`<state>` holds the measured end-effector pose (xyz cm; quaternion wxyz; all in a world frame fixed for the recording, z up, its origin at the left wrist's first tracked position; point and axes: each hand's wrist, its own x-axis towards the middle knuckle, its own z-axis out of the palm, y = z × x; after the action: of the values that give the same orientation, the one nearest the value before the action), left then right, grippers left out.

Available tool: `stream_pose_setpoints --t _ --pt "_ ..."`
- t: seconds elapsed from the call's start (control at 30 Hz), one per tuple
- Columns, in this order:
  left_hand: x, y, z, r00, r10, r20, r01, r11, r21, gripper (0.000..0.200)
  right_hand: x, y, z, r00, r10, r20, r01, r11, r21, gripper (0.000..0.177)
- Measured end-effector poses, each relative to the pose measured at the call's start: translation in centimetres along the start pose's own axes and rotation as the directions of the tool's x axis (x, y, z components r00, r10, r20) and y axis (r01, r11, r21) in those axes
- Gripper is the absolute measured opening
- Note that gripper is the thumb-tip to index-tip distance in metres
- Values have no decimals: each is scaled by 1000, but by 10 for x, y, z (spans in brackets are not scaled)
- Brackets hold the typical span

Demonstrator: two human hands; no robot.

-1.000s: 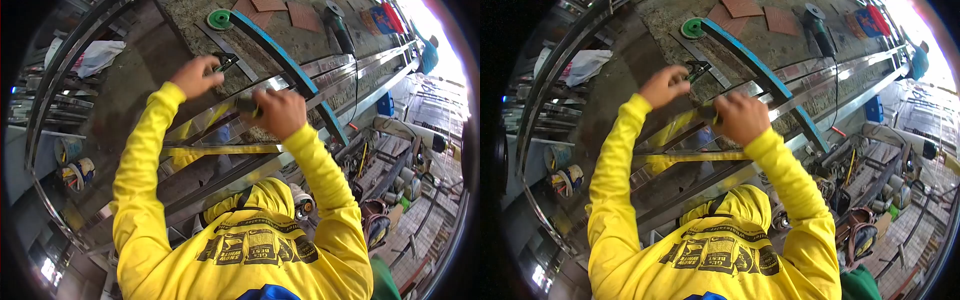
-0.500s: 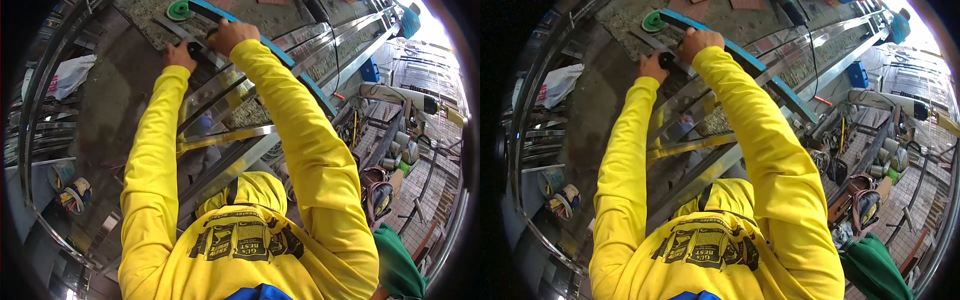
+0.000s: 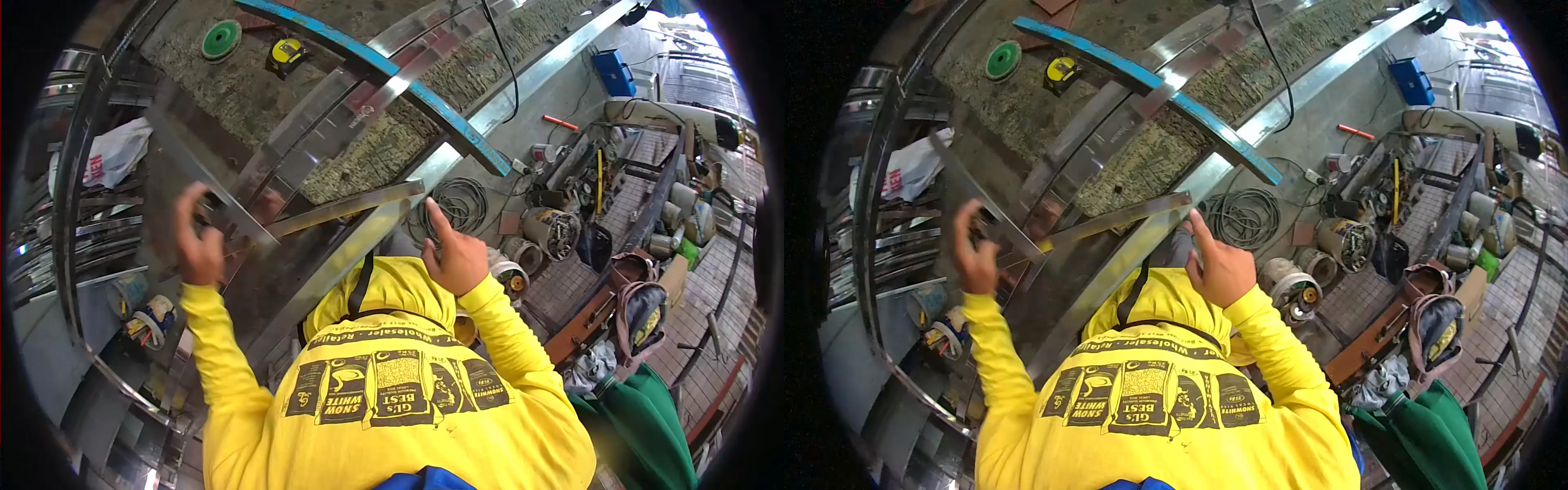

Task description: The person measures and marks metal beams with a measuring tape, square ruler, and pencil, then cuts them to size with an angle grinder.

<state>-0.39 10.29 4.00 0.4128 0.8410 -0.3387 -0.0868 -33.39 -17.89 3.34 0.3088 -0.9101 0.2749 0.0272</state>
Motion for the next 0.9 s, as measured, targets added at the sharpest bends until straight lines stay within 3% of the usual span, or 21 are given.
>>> stream_pose_setpoints --t 0.07,0.13,0.23,0.27,0.33,0.43,0.57,0.6,0.73,0.83,0.87,0.9 --pt "-35 60 44 989 65 135 -74 996 57 64 -9 13 10 998 18 55 -35 941 337 55" --pt "-48 106 96 952 168 256 -194 977 82 65 -12 29 18 985 -63 161 -72 698 713 43" --pt "-48 140 171 923 221 316 -235 972 5 64 -19 40 14 890 -141 434 -243 659 712 34" --pt "-47 143 189 915 245 320 -259 966 3 64 -28 46 30 930 -119 349 -221 576 787 27" --pt "-49 144 206 885 214 414 -254 966 42 67 -33 59 24 933 -93 348 -226 600 767 25" --pt "-43 142 213 880 367 300 -383 924 -8 70 -43 77 31 970 -57 238 -160 589 792 22" --pt "-25 108 205 933 210 293 -275 940 203 64 -52 97 22 993 72 92 -117 559 821 21" --pt "-24 86 208 911 166 377 -266 936 232 55 -52 101 15 991 72 110 -131 599 790 21" --pt "-36 71 211 829 285 481 -348 936 44 50 -43 92 22 995 50 88 -100 617 780 21" --pt "-53 64 215 871 214 443 -240 971 3 55 -31 68 50 999 8 31 -30 564 826 24" --pt "-55 61 216 880 333 339 -352 936 -7 64 -29 62 60 999 14 42 -43 535 844 25" --pt "-57 62 215 895 347 280 -364 931 10 66 -26 57 70 998 19 56 -58 504 862 26"
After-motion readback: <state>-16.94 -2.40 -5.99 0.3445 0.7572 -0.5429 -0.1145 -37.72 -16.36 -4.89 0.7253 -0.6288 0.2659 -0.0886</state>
